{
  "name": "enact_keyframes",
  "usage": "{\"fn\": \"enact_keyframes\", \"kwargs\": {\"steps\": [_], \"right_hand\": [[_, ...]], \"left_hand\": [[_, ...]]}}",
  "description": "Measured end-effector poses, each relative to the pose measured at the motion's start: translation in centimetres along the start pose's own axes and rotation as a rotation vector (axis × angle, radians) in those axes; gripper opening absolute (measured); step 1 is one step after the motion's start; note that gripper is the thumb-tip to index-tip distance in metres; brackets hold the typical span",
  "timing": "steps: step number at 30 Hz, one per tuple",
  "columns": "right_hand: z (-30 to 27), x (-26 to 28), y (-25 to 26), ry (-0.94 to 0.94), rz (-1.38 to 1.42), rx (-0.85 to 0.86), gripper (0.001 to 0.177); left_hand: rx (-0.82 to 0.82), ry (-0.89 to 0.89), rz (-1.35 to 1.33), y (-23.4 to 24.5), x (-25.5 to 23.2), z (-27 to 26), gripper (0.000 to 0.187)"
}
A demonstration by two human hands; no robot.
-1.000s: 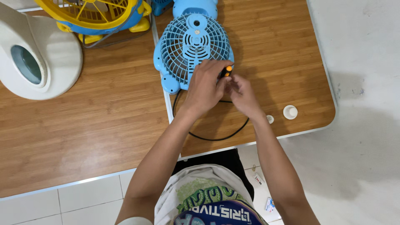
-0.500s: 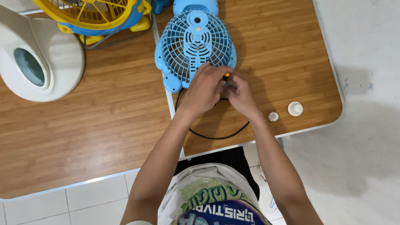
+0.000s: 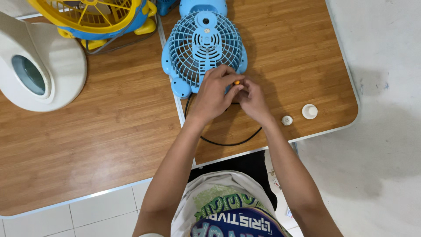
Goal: The person disassembles a blue bear-shaped fan and a white desk fan on a wooden table, removing grilles and blades. They then reassemble the white fan by placing the blade and grille back and securing it with a screwdriver.
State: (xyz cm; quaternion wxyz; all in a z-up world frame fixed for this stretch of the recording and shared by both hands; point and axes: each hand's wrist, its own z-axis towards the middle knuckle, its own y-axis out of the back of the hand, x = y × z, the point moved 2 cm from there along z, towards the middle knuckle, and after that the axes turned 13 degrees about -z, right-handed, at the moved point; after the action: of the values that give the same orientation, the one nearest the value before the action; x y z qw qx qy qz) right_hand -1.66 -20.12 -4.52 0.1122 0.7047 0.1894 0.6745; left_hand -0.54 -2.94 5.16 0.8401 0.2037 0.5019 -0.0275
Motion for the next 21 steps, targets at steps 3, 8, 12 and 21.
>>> {"fn": "enact_keyframes", "kwargs": {"steps": [3, 8, 12, 21], "right_hand": [[0.0, -0.1, -0.1, 0.016, 0.007, 0.005, 0.024], [0.0, -0.4, -0.1, 0.112, -0.055, -0.062, 0.024], [0.1, 0.3, 0.1, 0.203, -0.124, -0.088, 0.027], [-0.3, 0.6, -0.9, 0.122, -0.096, -0.137, 0.020]], "left_hand": [[0.004, 0.067, 0.011, -0.2, 0.3, 0.0, 0.021], [-0.056, -0.011, -0.018, -0.2, 0.4, 0.0, 0.021], [-0.079, 0.037, -0.005, -0.4, 0.4, 0.2, 0.023], [-0.033, 0.026, -0.027, -0.3, 0.7, -0.2, 0.019]]}}
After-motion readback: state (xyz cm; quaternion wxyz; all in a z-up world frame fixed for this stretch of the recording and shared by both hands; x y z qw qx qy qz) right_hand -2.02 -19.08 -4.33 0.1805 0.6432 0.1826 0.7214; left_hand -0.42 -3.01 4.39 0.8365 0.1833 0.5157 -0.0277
